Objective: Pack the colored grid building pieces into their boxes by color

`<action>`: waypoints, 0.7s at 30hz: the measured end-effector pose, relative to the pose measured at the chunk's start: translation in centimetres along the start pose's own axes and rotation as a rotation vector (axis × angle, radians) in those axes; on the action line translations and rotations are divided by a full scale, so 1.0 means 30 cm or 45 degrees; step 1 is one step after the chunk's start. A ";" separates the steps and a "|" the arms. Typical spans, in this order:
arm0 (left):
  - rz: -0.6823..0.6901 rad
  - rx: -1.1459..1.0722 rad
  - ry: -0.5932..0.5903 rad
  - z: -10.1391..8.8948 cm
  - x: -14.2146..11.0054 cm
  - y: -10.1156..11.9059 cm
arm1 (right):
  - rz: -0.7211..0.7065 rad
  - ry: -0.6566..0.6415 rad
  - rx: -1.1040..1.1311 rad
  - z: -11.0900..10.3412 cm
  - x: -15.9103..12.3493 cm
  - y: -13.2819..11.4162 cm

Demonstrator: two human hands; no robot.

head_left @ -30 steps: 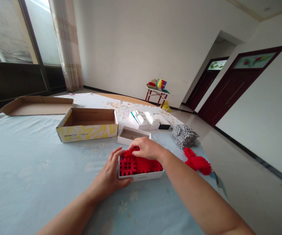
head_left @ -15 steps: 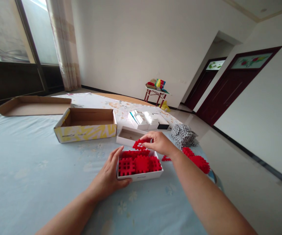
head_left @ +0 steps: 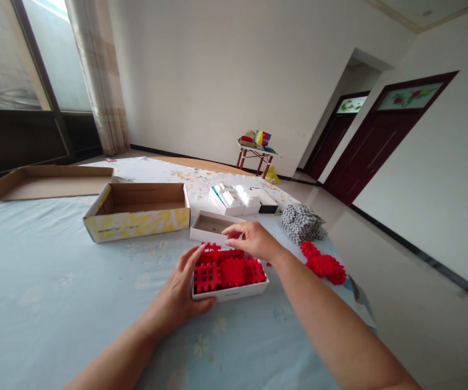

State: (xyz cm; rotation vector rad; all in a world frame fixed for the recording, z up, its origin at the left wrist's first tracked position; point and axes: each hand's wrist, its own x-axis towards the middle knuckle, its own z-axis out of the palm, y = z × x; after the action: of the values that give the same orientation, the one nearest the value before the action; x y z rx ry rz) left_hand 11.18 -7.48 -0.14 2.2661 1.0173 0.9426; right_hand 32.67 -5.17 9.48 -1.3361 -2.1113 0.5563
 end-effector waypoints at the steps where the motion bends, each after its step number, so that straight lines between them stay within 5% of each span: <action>1: 0.011 0.006 -0.014 -0.001 0.002 0.001 | 0.016 0.019 -0.006 -0.007 -0.003 0.008; 11: 0.115 0.115 0.057 -0.005 0.015 -0.014 | -0.182 0.013 -0.160 0.104 0.019 0.003; 21: 0.037 0.156 0.148 0.026 0.009 -0.063 | -0.330 -0.104 -0.245 0.116 0.023 0.014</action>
State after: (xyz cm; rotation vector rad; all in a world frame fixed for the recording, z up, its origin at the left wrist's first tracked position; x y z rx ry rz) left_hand 11.04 -6.22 -1.77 2.3543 1.1226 1.0614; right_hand 30.42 -4.53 6.80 -1.1284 -2.4086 0.3105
